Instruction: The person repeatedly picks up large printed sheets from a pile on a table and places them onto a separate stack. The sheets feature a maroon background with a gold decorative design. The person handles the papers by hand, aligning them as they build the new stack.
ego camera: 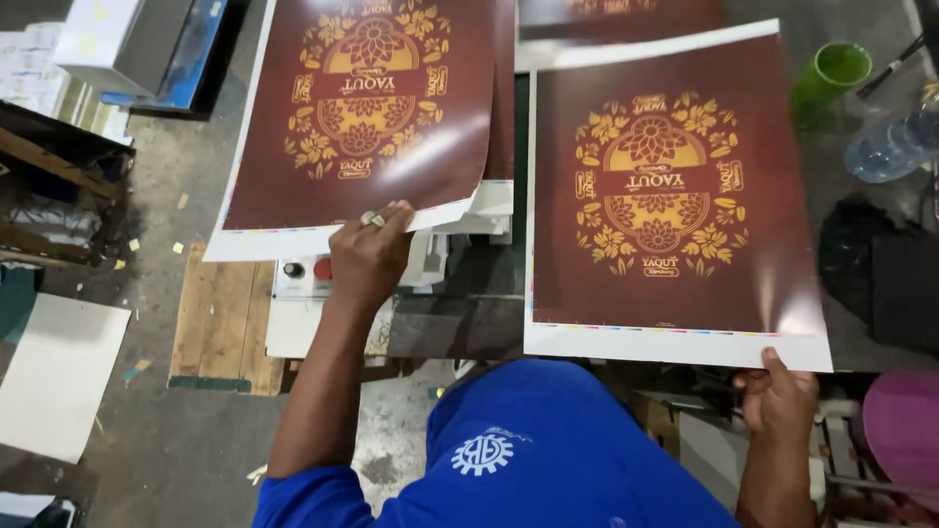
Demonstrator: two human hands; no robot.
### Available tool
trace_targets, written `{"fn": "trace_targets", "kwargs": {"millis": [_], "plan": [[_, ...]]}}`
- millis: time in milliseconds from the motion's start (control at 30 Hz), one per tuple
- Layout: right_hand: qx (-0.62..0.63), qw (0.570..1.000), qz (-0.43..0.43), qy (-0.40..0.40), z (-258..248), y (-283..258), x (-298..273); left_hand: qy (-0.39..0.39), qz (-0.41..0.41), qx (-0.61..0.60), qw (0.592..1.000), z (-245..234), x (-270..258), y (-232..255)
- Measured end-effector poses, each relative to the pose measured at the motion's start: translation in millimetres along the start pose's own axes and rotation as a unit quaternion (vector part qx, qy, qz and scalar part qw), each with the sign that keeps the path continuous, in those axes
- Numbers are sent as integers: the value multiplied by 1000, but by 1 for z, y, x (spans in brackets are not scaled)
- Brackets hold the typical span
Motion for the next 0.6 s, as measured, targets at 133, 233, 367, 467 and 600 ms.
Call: {"fn": "trace_targets", "kwargs": {"millis": [133, 233, 367, 467, 600], "plan": [[-68, 996, 30, 39, -7, 10, 2, -65, -3, -10, 998, 13, -5, 5], [-97, 993, 53, 53, 17, 11, 12, -120, 52, 15, 991, 21, -11, 17], [-121, 992, 38, 23, 38, 17, 64, -138, 61, -15, 988, 11, -11, 19], [-128, 991, 34, -23, 58, 20, 118, -107, 39, -23, 993, 7, -14, 6], [-136, 986, 81, -58, 111, 0, 136, -9, -43, -30, 999, -16, -8, -9]]}}
Point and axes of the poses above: each hand's wrist, its own x-axis towards the middle knuckle, its own z-axis out of the palm, y = z × x, the point moved 7 cm from there along x, towards the middle knuckle, and after that the axes turned 8 degrees about z, right-handed, at the moved point
